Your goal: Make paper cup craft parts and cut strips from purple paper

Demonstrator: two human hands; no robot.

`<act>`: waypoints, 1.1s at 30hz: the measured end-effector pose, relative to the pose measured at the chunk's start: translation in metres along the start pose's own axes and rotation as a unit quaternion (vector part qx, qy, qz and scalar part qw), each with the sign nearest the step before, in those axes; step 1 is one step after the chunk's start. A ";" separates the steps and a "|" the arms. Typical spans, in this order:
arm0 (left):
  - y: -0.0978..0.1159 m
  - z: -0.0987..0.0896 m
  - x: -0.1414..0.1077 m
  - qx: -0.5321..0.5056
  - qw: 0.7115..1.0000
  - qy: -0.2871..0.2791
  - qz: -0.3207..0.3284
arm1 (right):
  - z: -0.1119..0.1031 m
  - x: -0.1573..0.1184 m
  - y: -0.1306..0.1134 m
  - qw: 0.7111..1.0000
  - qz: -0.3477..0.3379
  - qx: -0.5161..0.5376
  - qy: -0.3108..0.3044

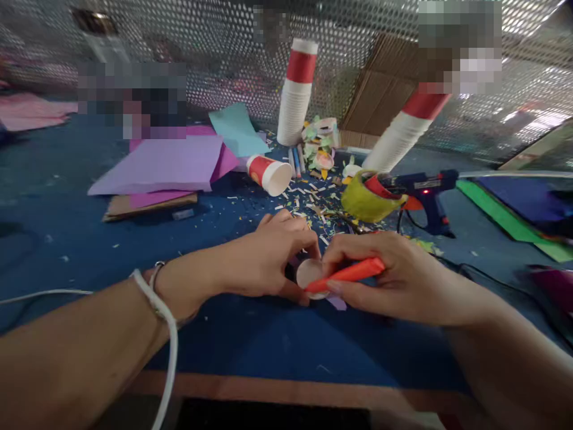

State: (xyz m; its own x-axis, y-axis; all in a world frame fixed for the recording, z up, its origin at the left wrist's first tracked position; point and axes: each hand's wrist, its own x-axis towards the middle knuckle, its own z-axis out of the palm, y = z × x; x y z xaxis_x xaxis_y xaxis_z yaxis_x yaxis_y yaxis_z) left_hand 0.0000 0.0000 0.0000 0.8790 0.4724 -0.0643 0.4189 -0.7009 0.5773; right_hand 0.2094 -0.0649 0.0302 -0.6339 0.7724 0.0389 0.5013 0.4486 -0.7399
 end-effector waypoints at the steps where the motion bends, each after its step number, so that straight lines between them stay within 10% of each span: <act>1: -0.001 0.000 0.000 0.001 1.000 0.001 -0.001 | -0.001 -0.001 0.001 1.000 -0.001 -0.005 -0.002; 33: -0.003 0.000 0.002 -0.003 1.000 0.002 -0.001 | -0.003 -0.009 0.006 0.981 -0.041 -0.174 0.077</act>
State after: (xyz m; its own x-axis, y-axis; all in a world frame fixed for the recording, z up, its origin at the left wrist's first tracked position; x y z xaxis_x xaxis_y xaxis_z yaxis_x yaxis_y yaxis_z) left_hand 0.0006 0.0037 -0.0019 0.8778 0.4750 -0.0621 0.4183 -0.6967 0.5828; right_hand 0.2198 -0.0677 0.0274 -0.5975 0.7741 0.2092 0.6399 0.6176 -0.4573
